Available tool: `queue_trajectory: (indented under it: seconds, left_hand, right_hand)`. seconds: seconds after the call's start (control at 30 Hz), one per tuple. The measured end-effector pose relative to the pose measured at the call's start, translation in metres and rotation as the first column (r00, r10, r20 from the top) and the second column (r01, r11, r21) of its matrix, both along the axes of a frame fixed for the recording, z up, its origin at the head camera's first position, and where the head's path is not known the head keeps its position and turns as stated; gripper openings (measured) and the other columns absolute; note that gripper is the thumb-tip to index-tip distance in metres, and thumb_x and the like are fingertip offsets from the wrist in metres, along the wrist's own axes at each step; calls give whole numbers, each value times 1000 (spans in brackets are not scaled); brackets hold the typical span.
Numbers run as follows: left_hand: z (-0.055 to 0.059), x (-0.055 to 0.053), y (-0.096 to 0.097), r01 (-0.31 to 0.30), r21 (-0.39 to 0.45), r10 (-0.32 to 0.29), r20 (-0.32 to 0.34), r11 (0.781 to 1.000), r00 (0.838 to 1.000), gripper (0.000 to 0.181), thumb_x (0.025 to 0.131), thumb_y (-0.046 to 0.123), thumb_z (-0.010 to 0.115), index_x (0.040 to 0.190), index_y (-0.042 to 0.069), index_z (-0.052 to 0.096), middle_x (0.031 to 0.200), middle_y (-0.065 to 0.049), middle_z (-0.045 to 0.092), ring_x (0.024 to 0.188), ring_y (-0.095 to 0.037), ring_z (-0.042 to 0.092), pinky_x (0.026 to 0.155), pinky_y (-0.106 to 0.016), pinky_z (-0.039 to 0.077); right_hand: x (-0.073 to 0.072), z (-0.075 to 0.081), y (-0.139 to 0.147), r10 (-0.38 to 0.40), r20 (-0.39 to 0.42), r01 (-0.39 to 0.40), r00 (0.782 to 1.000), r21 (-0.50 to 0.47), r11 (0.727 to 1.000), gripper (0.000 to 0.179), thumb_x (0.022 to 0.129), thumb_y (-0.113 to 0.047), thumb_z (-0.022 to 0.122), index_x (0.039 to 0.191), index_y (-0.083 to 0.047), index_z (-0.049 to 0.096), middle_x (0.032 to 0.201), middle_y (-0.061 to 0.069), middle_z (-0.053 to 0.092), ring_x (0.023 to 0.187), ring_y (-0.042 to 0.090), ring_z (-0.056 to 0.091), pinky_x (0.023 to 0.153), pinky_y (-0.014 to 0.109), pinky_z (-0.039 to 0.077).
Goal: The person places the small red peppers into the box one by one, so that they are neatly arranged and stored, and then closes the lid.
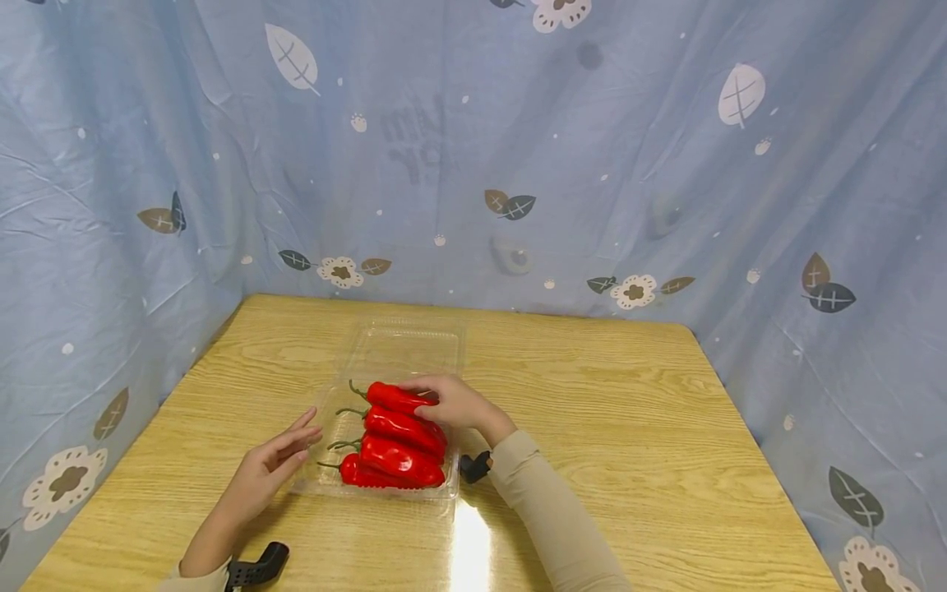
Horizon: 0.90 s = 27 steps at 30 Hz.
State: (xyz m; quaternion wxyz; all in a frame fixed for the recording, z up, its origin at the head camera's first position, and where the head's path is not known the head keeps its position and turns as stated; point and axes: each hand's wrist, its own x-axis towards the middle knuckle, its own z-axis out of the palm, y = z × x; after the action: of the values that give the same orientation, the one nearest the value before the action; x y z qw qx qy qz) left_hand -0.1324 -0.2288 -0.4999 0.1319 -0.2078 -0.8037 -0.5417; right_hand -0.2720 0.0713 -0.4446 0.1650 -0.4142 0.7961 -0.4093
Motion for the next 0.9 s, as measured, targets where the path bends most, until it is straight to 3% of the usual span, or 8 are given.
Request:
queue_trajectory:
  seconds: [0.43, 0.6, 0.9]
  left_hand:
    - [0, 0, 0, 1, 10, -1, -4, 1000, 1000, 32, 92, -7, 53, 123, -12, 54, 145, -32, 33, 118, 5, 51, 93, -7, 44]
    - [-1, 0, 0, 5, 18, -5, 1, 1000, 1000, 32, 92, -7, 52, 124, -12, 54, 145, -31, 33, 118, 6, 50, 93, -7, 44]
    - [-1, -1, 0, 6, 12, -6, -7, 1000, 1000, 32, 93, -6, 53, 124, -11, 54, 145, -32, 33, 119, 6, 49, 95, -7, 42]
  right_hand:
    - [2, 1, -5, -11, -81, 18, 997, 76, 997, 46, 88, -1, 58, 133, -9, 55, 131, 7, 60, 115, 21, 57, 98, 33, 49]
    - [2, -1, -5, -40, -60, 45, 997, 80, 996, 44, 90, -5, 59, 134, -10, 55, 132, 5, 59, 116, 19, 57, 98, 32, 50]
    - [3, 2, -1, -84, -28, 83, 996, -44, 996, 42, 92, -6, 58, 134, -3, 53, 136, 12, 55, 125, 31, 52, 104, 43, 44]
